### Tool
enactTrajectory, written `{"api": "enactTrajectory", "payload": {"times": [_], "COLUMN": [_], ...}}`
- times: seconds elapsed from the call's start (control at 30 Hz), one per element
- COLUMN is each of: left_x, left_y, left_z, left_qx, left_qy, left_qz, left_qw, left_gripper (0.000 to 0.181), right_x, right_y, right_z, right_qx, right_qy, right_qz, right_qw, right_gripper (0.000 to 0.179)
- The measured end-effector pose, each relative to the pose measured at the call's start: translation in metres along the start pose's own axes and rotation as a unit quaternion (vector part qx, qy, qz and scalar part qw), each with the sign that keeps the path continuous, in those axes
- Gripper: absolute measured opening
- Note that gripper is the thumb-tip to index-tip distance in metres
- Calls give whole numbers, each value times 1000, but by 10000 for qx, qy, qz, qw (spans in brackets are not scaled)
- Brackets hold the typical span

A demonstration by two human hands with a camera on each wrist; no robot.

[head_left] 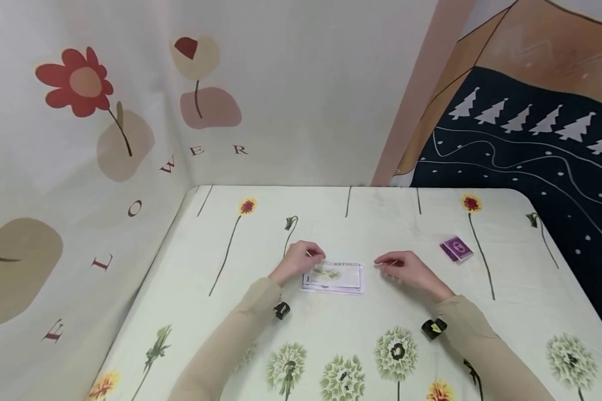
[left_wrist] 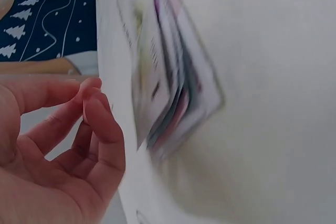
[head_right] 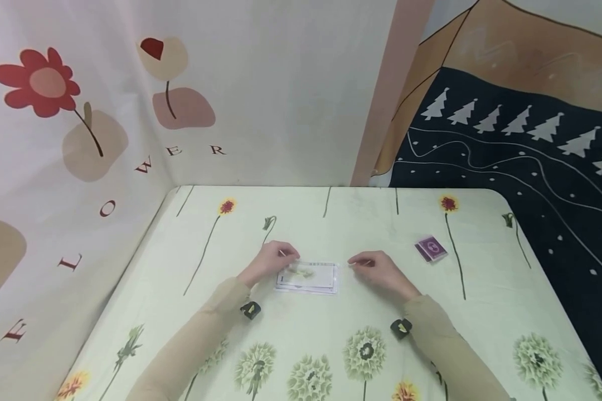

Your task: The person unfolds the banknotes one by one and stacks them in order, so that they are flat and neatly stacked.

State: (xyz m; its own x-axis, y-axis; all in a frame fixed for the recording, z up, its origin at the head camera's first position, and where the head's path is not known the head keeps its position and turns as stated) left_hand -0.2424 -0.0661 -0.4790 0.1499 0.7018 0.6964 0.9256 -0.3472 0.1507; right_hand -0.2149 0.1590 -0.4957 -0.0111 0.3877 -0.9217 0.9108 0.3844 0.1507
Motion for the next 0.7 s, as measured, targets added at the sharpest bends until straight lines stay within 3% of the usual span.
{"api": "enactTrajectory", "payload": {"times": [0.23, 0.47, 0.57, 0.7], "left_x": [6, 9, 11, 15], "left_y": [-6, -12, -14, -15], "left_z": [18, 35, 42, 48], "left_qx": [-264, -565, -601, -565], "left_qy": [262, 897, 1145, 1371], "left_qz": [-32, -226, -241, -152], "left_qw": [9993, 9941, 9913, 9888], "left_gripper": [13, 14, 14, 14], "right_x": [6, 3, 5, 16], "right_y": [23, 48, 56, 63], "right_z": [-44, -87, -103, -125], "right_qx": [403, 919, 1102, 1389], "right_qy": [80, 292, 417, 776], "right_qz": [43, -129, -206, -5], "right_qw": [9991, 9953, 9928, 9873], "right_gripper": [28, 30, 30, 31]}}
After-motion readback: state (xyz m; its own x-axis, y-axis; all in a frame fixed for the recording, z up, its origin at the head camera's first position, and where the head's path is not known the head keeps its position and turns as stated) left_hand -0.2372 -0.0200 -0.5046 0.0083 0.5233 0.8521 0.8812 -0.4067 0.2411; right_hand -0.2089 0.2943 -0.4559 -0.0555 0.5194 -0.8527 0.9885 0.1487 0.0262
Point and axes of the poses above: each hand's wrist, its own y-axis away from the middle knuckle, its own z-axis out of the palm, x = y × z, the point moved 10 cm from there along -y, towards the middle knuckle, and after that the axes turned 6 degrees about -y, right-handed, at the moved point
